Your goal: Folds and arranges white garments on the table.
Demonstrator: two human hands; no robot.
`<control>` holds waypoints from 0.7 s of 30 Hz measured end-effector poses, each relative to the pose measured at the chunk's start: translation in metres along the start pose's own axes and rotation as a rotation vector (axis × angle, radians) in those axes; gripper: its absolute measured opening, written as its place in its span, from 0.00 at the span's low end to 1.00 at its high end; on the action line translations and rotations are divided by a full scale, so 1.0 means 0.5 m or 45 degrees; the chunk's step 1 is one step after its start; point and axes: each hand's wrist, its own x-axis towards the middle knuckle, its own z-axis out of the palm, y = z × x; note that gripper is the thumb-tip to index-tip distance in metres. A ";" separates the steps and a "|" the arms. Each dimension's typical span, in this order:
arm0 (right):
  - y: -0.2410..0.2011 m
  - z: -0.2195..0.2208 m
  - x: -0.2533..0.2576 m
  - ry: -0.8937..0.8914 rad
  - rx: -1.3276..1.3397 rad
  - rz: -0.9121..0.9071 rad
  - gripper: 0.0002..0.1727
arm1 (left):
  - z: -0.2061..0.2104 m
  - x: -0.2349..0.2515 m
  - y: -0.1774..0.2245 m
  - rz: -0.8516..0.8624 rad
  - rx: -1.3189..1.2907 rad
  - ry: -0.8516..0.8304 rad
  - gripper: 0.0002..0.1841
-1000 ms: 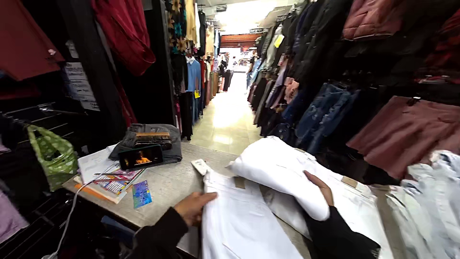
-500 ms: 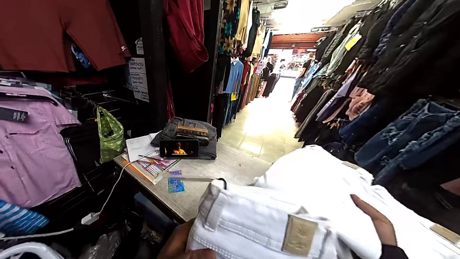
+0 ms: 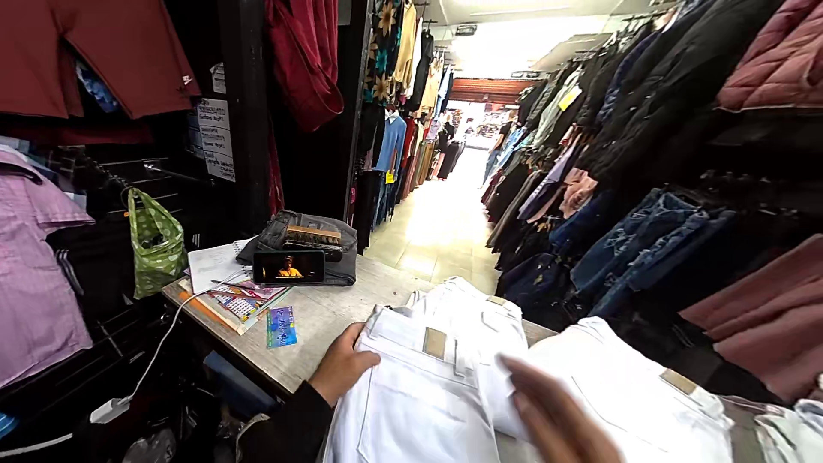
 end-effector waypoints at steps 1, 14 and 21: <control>-0.061 0.047 -0.035 -0.124 -0.011 -0.041 0.21 | -0.004 0.010 0.014 -0.030 0.033 -0.024 0.26; -0.099 0.170 -0.141 -0.202 -0.264 -0.186 0.09 | 0.037 0.026 0.174 0.366 0.367 -0.061 0.10; -0.087 0.159 -0.149 -0.155 -0.249 -0.234 0.08 | 0.043 0.070 0.105 0.490 0.870 -0.233 0.21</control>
